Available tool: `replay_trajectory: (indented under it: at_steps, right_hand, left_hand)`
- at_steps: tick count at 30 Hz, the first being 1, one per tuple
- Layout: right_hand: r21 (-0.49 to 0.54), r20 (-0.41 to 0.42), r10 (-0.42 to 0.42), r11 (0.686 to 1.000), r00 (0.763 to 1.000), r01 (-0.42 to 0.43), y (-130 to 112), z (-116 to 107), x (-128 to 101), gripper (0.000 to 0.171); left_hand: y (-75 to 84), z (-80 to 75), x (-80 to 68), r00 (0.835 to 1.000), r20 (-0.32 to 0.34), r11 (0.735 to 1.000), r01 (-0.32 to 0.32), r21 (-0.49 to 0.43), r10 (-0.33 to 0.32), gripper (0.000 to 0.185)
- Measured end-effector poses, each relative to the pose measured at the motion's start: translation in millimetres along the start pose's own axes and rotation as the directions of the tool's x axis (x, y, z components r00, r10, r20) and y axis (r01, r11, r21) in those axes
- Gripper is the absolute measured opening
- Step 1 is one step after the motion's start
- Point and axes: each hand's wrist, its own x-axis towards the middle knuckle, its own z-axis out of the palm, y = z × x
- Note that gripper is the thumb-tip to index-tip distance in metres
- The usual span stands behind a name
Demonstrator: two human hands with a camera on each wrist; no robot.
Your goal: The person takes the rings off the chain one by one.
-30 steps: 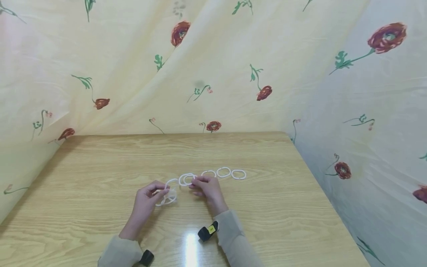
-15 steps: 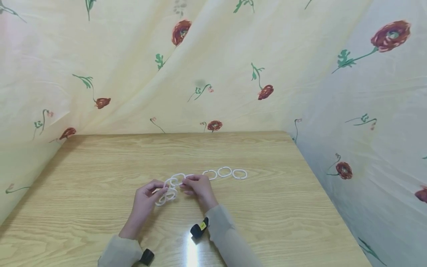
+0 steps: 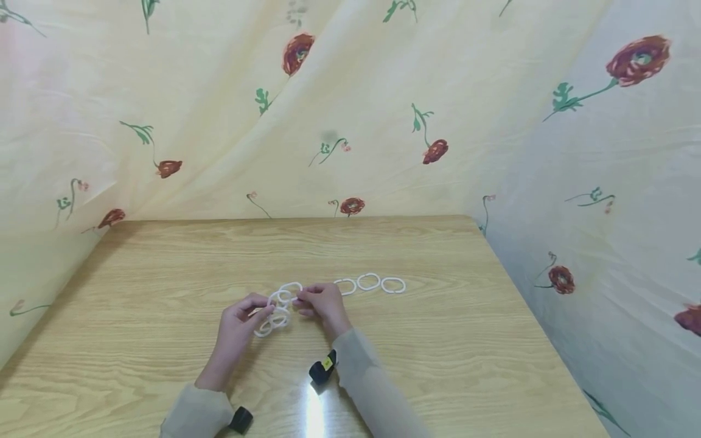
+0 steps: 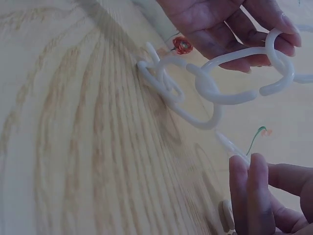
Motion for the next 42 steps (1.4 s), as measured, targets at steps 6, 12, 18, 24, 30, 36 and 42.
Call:
replay_trajectory:
  at_steps: [6, 12, 18, 24, 30, 36, 42]
  right_hand:
    - [-0.017, 0.022, -0.019, 1.000, 1.000, 0.019, 1.2, 0.4, 1.8, 0.019]
    - [-0.024, 0.044, -0.019, 1.000, 0.999, 0.020, 1.4, -2.5, 1.9, 0.021]
    - [-0.092, 0.040, -0.020, 0.995, 0.999, 0.024, -1.3, -3.4, 0.6, 0.021]
    - [-0.199, 0.031, -0.025, 0.979, 0.999, 0.031, -4.9, -3.5, -1.2, 0.020]
    - [-0.307, 0.017, -0.068, 0.949, 0.998, 0.070, -9.1, -4.4, -2.1, 0.022]
    - [-0.347, -0.025, -0.109, 0.933, 0.994, 0.094, -8.2, -6.0, -1.4, 0.020]
    - [-0.407, -0.036, -0.152, 0.905, 0.988, 0.124, -8.8, -5.6, -3.1, 0.020]
  left_hand:
    - [-0.6, -1.0, -0.2, 1.000, 0.020, 1.000, 0.008, 0.014, -0.008, 0.005]
    - [0.4, -0.4, -1.2, 1.000, 0.022, 0.999, 0.002, 0.034, -0.002, 0.004]
    - [-0.4, -1.8, -0.4, 1.000, 0.012, 0.999, 0.022, 0.043, -0.023, 0.005]
    - [-1.7, -3.0, 0.3, 1.000, 0.013, 0.999, 0.025, 0.036, -0.025, 0.010]
    - [-0.6, -3.4, -0.1, 1.000, 0.010, 0.999, 0.019, 0.028, -0.019, 0.007]
    - [0.4, -2.4, 0.5, 1.000, 0.001, 1.000, 0.003, 0.010, -0.003, 0.014]
    - [0.2, -3.5, 0.4, 1.000, 0.011, 1.000, -0.006, 0.011, 0.006, 0.012]
